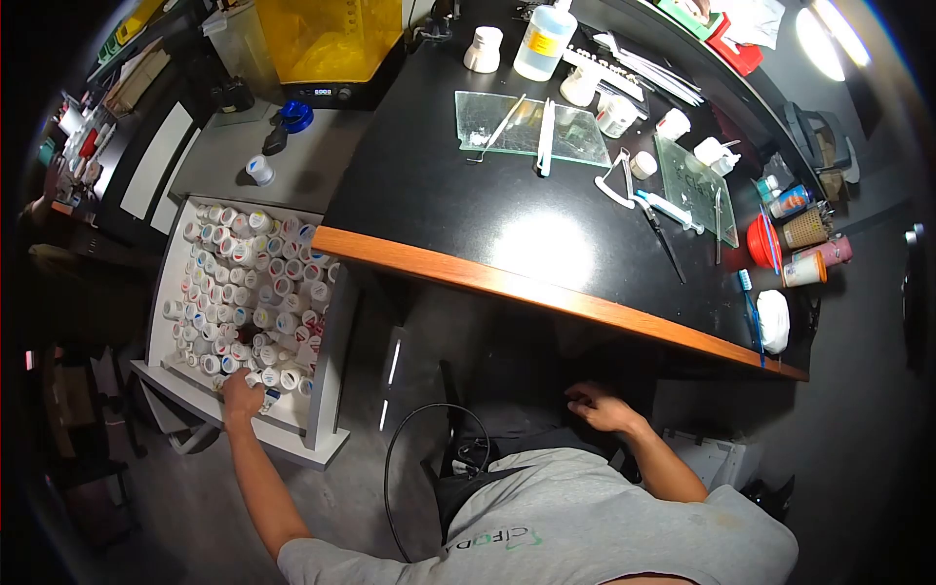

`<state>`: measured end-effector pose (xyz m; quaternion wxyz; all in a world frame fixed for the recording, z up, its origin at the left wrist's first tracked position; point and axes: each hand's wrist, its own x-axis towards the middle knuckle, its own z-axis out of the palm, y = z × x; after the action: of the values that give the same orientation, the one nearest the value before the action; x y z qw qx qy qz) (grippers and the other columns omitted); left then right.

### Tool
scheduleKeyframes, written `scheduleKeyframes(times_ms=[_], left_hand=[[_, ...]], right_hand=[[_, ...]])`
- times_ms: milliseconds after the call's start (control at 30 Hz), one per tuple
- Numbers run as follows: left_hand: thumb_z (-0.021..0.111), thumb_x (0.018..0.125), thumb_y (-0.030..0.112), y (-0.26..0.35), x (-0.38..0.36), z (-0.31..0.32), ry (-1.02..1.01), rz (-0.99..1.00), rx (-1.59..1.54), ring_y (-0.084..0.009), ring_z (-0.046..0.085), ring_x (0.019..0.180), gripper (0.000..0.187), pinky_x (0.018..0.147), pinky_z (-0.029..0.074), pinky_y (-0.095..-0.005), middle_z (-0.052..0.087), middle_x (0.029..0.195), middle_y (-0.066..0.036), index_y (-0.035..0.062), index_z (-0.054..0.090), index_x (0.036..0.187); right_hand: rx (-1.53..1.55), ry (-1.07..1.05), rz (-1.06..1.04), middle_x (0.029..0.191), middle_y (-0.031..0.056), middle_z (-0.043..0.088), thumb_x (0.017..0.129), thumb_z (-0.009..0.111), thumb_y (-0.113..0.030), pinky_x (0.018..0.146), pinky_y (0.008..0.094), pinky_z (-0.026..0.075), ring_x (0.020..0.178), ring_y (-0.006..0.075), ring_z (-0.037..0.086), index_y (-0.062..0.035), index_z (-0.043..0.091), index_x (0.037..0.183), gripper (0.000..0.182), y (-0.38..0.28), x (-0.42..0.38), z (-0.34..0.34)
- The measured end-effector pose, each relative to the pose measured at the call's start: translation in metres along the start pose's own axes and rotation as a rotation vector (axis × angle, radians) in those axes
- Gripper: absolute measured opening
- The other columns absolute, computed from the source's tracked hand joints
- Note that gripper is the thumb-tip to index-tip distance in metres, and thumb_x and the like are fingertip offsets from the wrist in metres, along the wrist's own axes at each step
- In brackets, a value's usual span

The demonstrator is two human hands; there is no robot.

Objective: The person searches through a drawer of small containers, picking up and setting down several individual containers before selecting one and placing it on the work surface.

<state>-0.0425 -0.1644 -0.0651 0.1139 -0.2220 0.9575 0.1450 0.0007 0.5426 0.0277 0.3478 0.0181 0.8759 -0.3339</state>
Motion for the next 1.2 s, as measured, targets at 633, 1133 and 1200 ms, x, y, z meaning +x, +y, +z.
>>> scheduleKeyframes(times_ms=[633,1133,1200], left_hand=[[0.066,0.066,-0.005,0.093,-0.056,-0.005,0.065,0.53,0.074,-0.0329,0.06,0.101,0.036,0.09,0.044,-0.043,0.066,0.109,-0.012,0.0079,0.072,0.1],[0.067,0.078,-0.008,0.094,-0.075,-0.049,0.204,0.363,-0.292,-0.0392,0.064,0.099,0.035,0.087,0.05,-0.0449,0.065,0.107,-0.02,-0.0029,0.063,0.112],[0.065,0.078,-0.01,0.106,-0.093,-0.057,0.097,0.33,-0.382,-0.0379,0.064,0.099,0.035,0.086,0.051,-0.0428,0.065,0.106,-0.02,-0.003,0.063,0.112]], right_hand=[[-0.049,0.008,0.05,0.113,0.019,0.066,0.094,0.063,-0.023,0.088,0.0382,0.052,0.101,0.0286,0.066,-0.001,0.061,0.123,0.036,0.011,-0.003,0.01],[-0.077,0.069,0.013,0.109,0.0225,0.067,0.091,0.064,-0.025,0.087,0.0402,0.053,0.099,0.0342,0.067,-0.0006,0.063,0.12,0.038,0.041,-0.008,0.023],[-0.172,0.063,-0.048,0.109,0.023,0.067,0.091,0.064,-0.024,0.087,0.0404,0.053,0.099,0.0349,0.067,-0.0004,0.063,0.12,0.037,0.045,-0.009,0.022]])
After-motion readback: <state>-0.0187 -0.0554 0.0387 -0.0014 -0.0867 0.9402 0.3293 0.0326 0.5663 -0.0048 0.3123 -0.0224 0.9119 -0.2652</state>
